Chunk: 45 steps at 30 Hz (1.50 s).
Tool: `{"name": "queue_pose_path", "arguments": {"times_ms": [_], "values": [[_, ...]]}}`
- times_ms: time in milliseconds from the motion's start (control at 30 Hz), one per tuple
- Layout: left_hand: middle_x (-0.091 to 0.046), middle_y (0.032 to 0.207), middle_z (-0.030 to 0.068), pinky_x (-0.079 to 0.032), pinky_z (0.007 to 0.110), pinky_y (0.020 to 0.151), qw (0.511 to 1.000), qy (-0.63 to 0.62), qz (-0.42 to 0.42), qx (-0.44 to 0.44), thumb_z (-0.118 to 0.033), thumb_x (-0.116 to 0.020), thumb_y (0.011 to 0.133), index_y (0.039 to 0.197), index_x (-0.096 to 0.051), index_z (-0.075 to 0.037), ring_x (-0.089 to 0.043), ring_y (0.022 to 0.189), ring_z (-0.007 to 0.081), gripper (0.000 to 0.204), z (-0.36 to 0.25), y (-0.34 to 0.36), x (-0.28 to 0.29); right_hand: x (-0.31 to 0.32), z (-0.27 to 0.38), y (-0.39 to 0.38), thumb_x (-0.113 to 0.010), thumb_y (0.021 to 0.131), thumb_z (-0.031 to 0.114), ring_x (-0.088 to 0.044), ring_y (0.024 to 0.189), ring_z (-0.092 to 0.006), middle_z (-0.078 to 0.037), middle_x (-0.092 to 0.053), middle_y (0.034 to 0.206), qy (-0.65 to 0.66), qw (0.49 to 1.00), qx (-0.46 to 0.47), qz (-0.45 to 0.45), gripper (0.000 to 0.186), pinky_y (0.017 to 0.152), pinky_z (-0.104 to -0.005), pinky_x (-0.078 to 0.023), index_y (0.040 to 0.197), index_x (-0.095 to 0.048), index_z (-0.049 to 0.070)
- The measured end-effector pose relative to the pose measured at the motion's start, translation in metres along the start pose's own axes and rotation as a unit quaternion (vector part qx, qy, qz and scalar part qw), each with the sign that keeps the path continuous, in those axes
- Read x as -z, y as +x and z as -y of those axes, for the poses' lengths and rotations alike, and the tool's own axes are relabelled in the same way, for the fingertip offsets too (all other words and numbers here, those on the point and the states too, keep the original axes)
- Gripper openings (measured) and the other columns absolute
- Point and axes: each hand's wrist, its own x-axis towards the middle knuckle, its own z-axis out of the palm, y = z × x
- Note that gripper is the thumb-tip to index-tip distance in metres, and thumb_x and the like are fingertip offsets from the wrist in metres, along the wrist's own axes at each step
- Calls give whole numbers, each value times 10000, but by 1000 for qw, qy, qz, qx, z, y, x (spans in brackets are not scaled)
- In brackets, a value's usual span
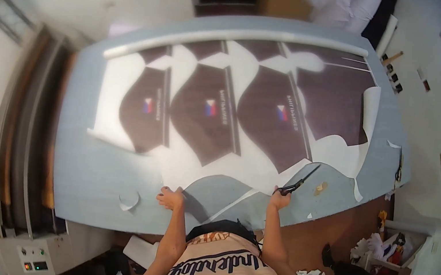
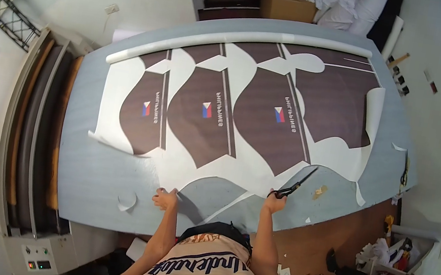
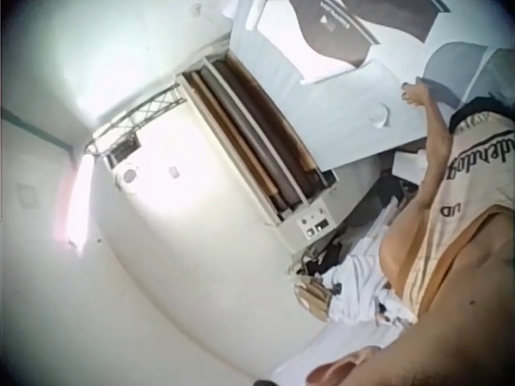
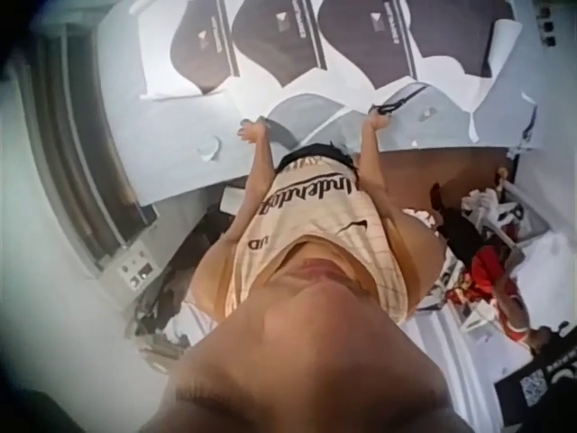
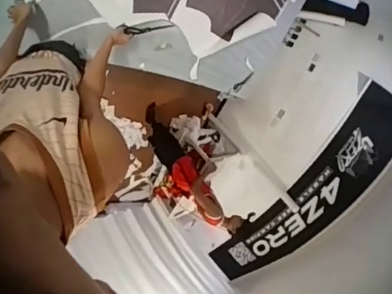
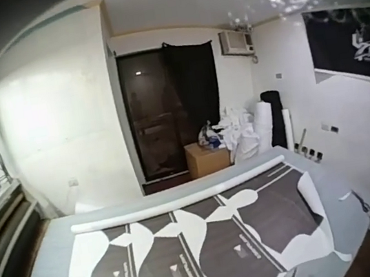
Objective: Cutting out printed garment pieces from a roll of fabric using scissors.
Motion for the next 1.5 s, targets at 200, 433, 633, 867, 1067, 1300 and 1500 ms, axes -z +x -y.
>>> {"name": "queue_pose_path", "arguments": {"times_ms": [200, 433, 633, 867, 1067, 1300, 1500], "values": [[-686, 1095, 226, -563, 470, 836, 971, -224, -38, -69, -151, -787, 753, 1166, -648, -18, -701, 965, 315, 456, 73, 51, -20, -3, 10, -4, -857, 749, -27, -591, 680, -179, -73, -645, 778, 74, 996, 14, 46, 297, 558, -382, -537, 840, -579, -82], [-655, 597, 103, -514, 362, 483, 925, -336, 173, -35, -81, -733, 730, 765, -695, 24, -656, 535, 212, 117, 75, 82, -4, 0, -14, 14, -724, 839, 13, -689, 708, -213, -140, -711, 835, 96, 995, -5, 32, 163, 598, -381, -574, 877, -625, -110], [-707, 695, 126, -526, 342, 520, 904, -254, 344, 5, -63, -703, 794, 803, -707, 12, -677, 587, 210, 76, 99, 114, 23, 17, -29, -1, -806, 770, 25, -729, 741, -307, -212, -749, 849, -77, 997, -6, 20, 254, 627, -453, -578, 955, -691, -106], [-745, 864, 139, -536, 345, 575, 837, -248, 486, 45, -148, -673, 947, 973, -716, 2, -691, 685, 226, 157, 88, 140, 50, 52, 13, -53, -828, 832, 276, -724, 814, -409, -196, -752, 864, -246, 968, 30, -32, 368, 731, -490, -563, 952, -716, -54], [-758, 887, 90, -526, 338, 573, 826, -216, 520, 19, -160, -693, 956, 938, -704, -49, -697, 689, 176, 113, 79, 159, 52, 102, 62, -135, -748, 982, 286, -496, 522, -76, 7, -537, 590, -27, 963, 117, 243, 321, 477, -263, -355, 833, -658, 16], [-750, 862, 65, -505, 271, 603, 779, -180, 599, -45, -193, -709, 974, 902, -702, -46, -688, 689, 115, 164, 83, 166, 72, 132, 125, -272, -770, 932, 410, -537, 514, -92, 22, -548, 638, -66, 794, -184, 575, 365, 485, -256, -388, 854, -644, 76], [-751, 883, 36, -483, 245, 658, 751, -228, 614, -88, -225, -709, 985, 935, -709, -64, -685, 760, 102, 169, 85, 192, 54, 106, 110, -313, -733, 930, 529, -570, 558, -97, 9, -565, 676, -88, 714, -216, 660, 476, 507, -277, -437, 874, -641, 66]]}}
